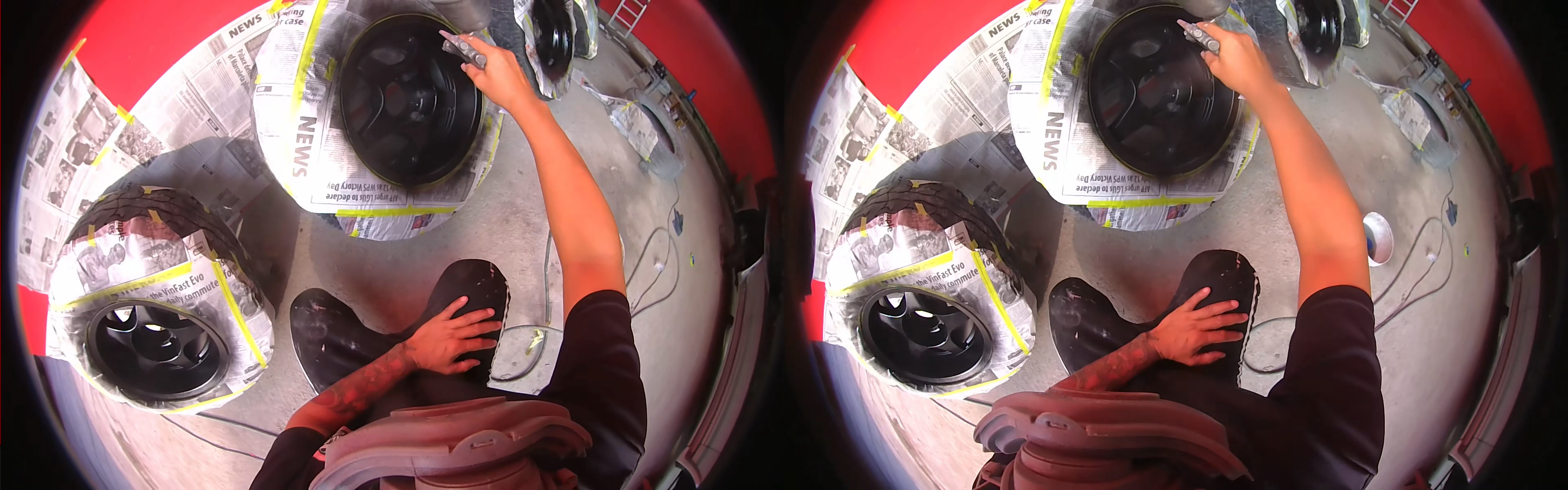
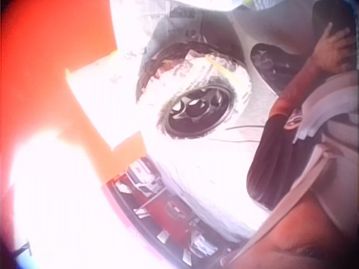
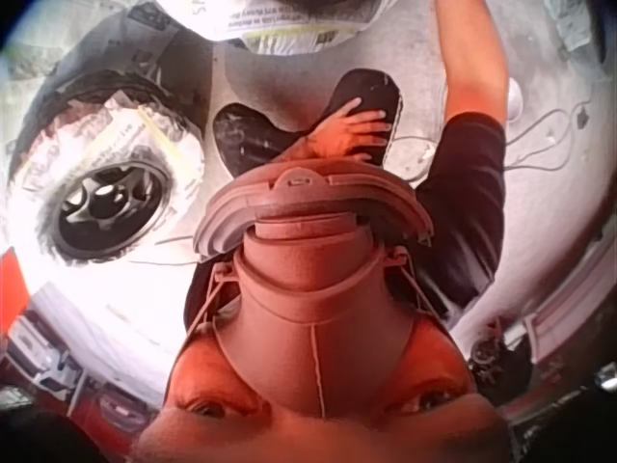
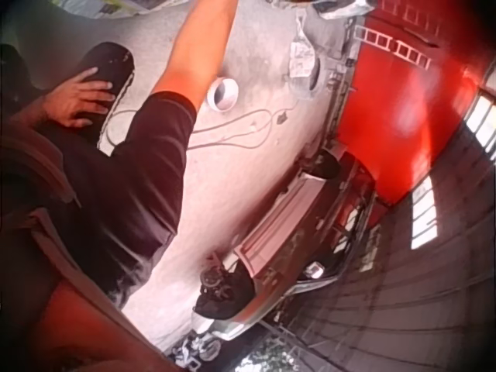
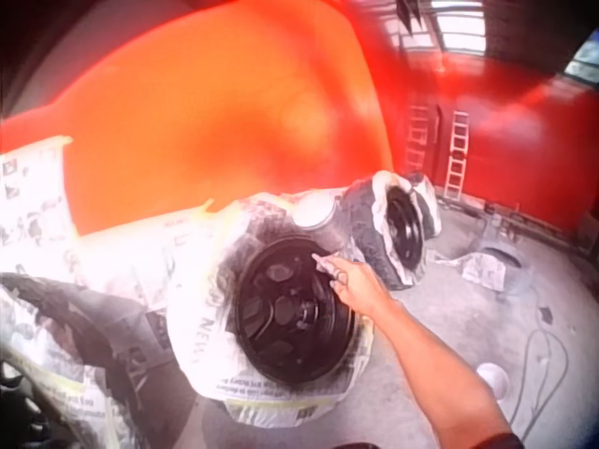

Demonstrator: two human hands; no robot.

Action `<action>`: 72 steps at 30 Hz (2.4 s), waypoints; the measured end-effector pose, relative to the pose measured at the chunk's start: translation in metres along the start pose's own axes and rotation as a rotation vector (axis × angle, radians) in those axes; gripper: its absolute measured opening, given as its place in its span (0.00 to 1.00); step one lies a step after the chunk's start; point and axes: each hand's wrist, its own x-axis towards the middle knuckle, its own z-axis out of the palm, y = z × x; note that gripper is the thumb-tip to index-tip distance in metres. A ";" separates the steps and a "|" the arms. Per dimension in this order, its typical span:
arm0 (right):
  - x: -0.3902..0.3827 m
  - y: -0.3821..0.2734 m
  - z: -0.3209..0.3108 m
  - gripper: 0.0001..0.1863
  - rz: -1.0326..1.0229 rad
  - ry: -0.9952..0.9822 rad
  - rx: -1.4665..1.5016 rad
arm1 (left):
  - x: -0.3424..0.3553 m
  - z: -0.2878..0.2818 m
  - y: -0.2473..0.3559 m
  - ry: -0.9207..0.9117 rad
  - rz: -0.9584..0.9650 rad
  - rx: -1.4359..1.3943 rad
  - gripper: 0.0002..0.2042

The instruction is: Spray paint automotive wheels black using a pneumatic paint gun after masking tires with newspaper.

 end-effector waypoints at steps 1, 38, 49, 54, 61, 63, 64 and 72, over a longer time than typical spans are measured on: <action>0.006 -0.005 -0.001 0.29 -0.003 -0.004 -0.001 | 0.000 0.000 0.001 0.014 0.009 -0.022 0.22; -0.096 -0.110 0.012 0.28 0.303 -0.004 0.393 | 0.000 -0.001 0.006 0.010 0.050 -0.006 0.23; -0.187 -0.036 0.066 0.24 0.460 0.173 0.711 | -0.013 -0.016 0.018 -0.050 -0.046 0.008 0.22; -0.172 -0.023 0.099 0.22 0.660 0.198 0.944 | -0.020 -0.019 0.024 -0.129 -0.093 0.015 0.22; -0.149 0.005 0.146 0.24 0.704 0.525 0.866 | -0.016 -0.027 0.022 -0.135 -0.176 0.024 0.22; -0.154 -0.005 0.153 0.25 0.652 0.462 0.900 | -0.015 -0.026 0.021 -0.148 -0.184 0.029 0.22; -0.155 -0.009 0.156 0.25 0.632 0.452 0.884 | -0.014 -0.025 0.020 -0.156 -0.190 0.030 0.22; -0.129 -0.022 0.136 0.25 0.587 0.464 0.897 | -0.008 -0.022 0.019 -0.138 -0.184 0.031 0.22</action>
